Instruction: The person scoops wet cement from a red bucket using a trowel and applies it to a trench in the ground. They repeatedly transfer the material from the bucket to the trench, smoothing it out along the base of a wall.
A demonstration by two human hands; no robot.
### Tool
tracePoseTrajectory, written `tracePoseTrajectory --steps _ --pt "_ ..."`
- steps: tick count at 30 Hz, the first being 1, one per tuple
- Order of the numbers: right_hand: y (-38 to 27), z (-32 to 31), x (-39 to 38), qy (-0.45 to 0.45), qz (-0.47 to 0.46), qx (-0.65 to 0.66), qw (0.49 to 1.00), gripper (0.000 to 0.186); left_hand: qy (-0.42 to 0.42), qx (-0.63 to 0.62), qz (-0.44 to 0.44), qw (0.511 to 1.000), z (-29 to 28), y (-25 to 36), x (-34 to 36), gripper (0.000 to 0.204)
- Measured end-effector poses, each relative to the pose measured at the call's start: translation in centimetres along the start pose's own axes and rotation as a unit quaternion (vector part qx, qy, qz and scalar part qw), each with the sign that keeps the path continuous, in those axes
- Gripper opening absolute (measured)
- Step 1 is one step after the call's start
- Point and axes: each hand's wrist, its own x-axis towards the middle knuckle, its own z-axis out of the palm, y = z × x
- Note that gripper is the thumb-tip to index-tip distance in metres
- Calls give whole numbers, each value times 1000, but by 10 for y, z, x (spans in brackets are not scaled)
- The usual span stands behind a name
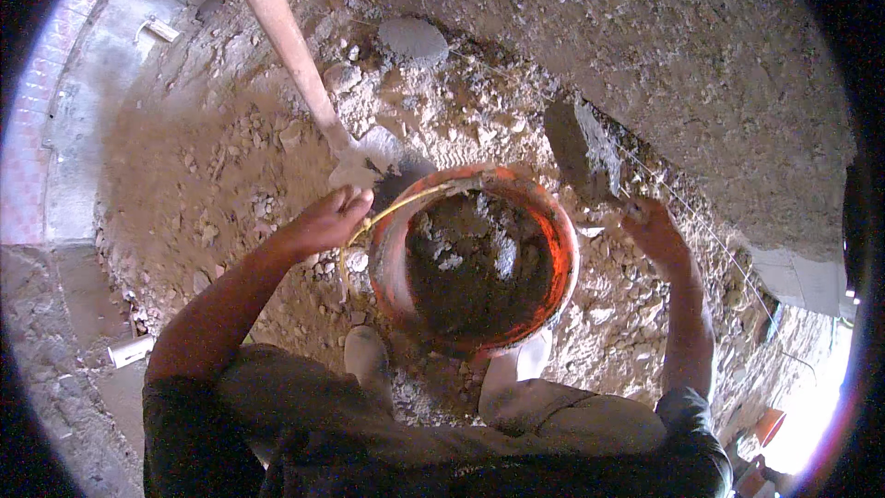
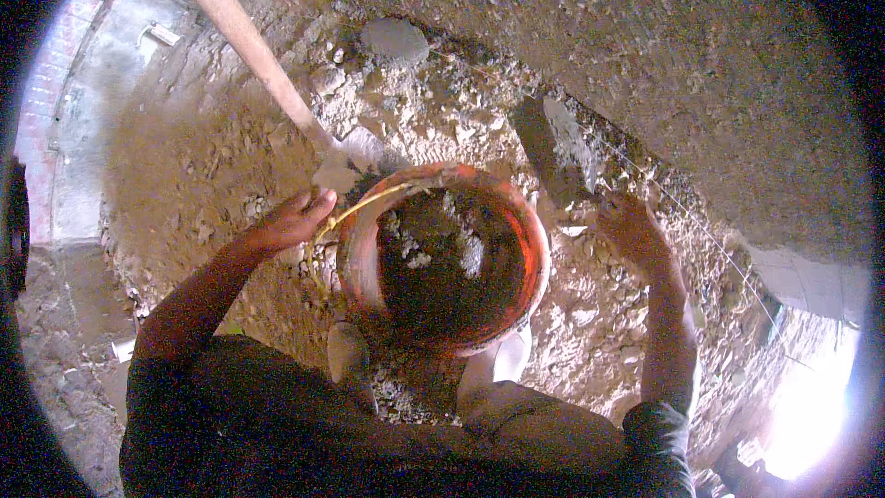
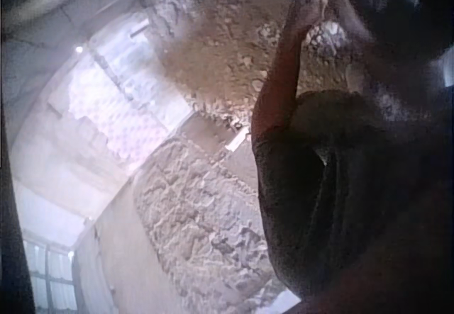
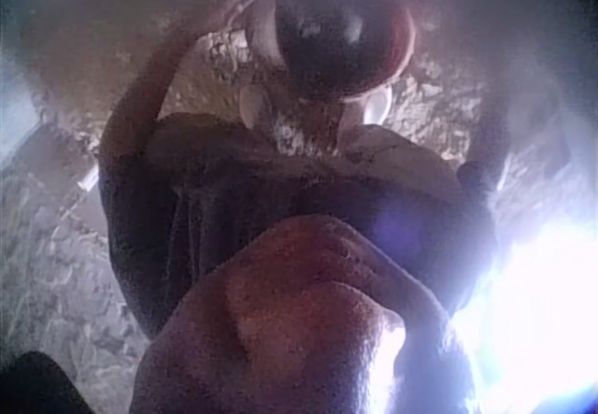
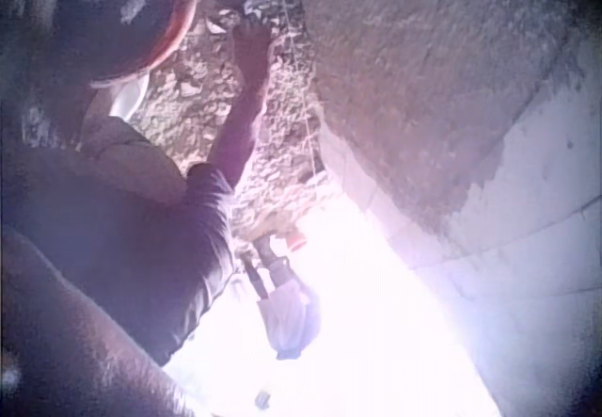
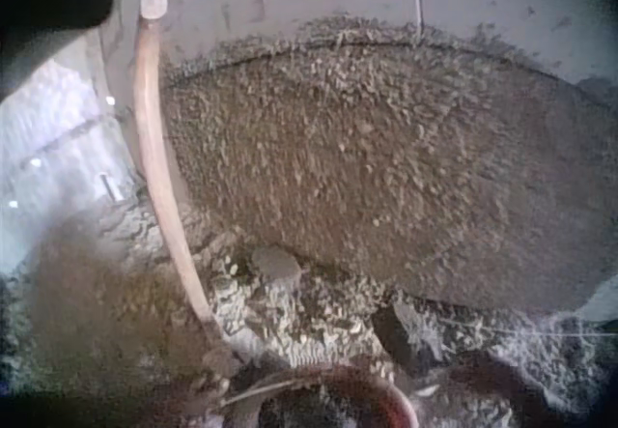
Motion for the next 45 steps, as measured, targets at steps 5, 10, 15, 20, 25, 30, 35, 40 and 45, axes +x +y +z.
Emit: tracePoseTrajectory --steps 5,10,15,20,25,30,35,40,45 --pt "9 11 -6 -23 151 110 982 54 35 -34 38 998 9 27 103 41" --pt "35 12 -17 -49 161 64 984 56 -60 -141 -34 988 54 63 236 26" --pt "100 32 -43 40 142 26 989 44 15 -331 -26 943 108 111 322 44" --pt "60 -21 -32 -89 208 101 969 42 120 -12 66 990 127 97 383 58" --pt "46 -26 -4 -71 129 45 988 44 194 138 190 952 131 50 404 44" --pt "38 -40 45 -8 -15 -39 999 46 198 162 135 957 111 94 339 34" --pt "-32 -68 137 88 -111 -96 985 47 274 140 193 932 103 74 310 31" --pt "-88 -20 216 144 -135 -198 960 24 215 123 200 948 98 79 302 33" --pt "-99 29 233 192 -112 -196 955 21 241 150 232 930 102 46 311 41"
